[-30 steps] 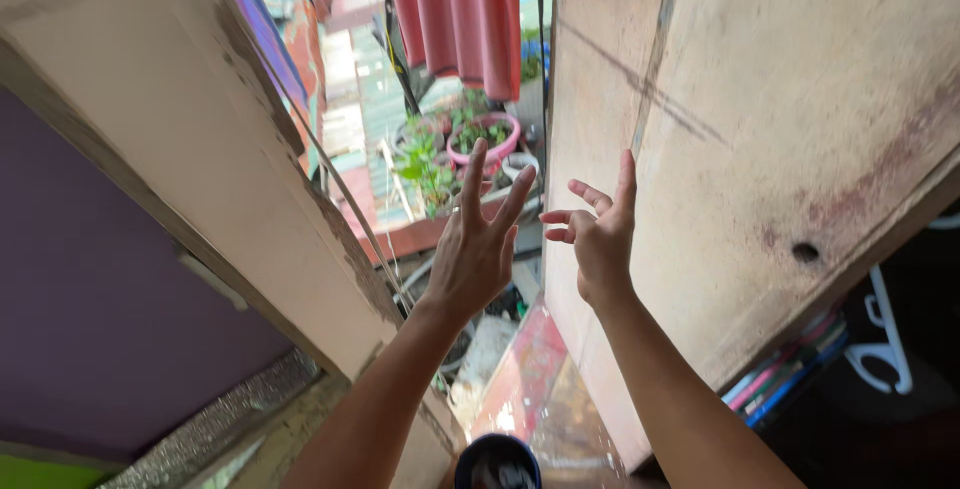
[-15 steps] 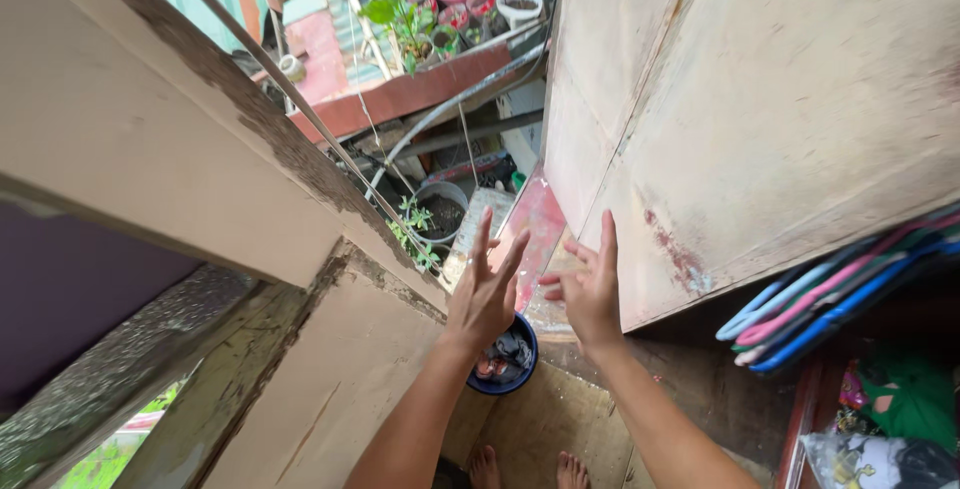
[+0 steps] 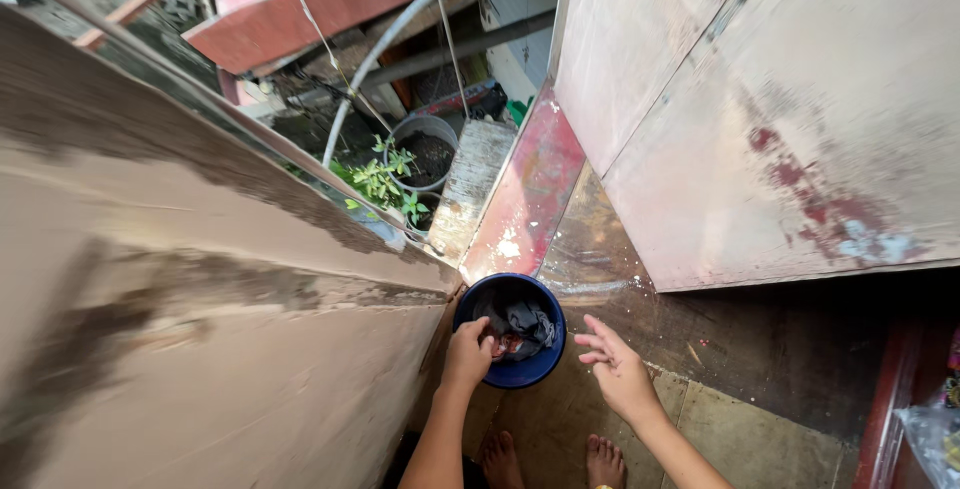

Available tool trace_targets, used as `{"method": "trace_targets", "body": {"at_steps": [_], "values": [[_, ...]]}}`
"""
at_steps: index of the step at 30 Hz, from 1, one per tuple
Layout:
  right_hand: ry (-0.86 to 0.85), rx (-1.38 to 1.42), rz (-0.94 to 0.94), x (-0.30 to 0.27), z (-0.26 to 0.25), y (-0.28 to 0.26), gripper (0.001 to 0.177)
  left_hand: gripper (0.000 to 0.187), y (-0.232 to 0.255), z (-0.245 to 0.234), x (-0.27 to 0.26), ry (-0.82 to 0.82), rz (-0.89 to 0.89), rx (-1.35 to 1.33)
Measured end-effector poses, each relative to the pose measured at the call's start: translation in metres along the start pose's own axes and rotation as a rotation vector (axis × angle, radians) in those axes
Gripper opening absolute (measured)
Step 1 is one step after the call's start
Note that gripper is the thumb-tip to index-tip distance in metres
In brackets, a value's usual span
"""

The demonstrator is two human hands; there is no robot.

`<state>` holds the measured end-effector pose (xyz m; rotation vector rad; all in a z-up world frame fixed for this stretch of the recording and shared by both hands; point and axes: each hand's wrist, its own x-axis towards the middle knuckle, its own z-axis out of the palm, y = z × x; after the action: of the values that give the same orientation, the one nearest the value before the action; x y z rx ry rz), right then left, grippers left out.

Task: The person takes wet clothes from a blue bucket, places them on hangers, and hangs them on an outdoor clothesline. The person repeats this process for several items, including a patterned cloth and a white garment.

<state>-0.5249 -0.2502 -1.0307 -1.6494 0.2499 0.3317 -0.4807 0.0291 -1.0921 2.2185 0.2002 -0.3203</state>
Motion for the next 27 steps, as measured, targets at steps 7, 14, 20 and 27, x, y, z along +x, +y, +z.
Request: {"method": "trace_targets", "body": {"at_steps": [7,14,20,27], "values": [[-0.162,-0.407,-0.028,0.034,0.012,0.111,0.072,0.047,-0.108,0.115,0.048,-0.199,-0.384,0.046],[-0.490,-0.943,-0.120,0.057,0.038,0.120,0.072,0.067,-0.158,0.168,0.100,-0.034,-0.314,0.099],[-0.639,-1.404,-0.465,0.085,0.041,0.143,0.038,0.053,-0.223,0.201,0.133,-0.143,-0.468,0.109],[-0.781,-1.532,-0.656,0.135,0.005,0.127,0.021,0.060,-0.245,0.225,0.158,-0.144,-0.483,0.073]]}}
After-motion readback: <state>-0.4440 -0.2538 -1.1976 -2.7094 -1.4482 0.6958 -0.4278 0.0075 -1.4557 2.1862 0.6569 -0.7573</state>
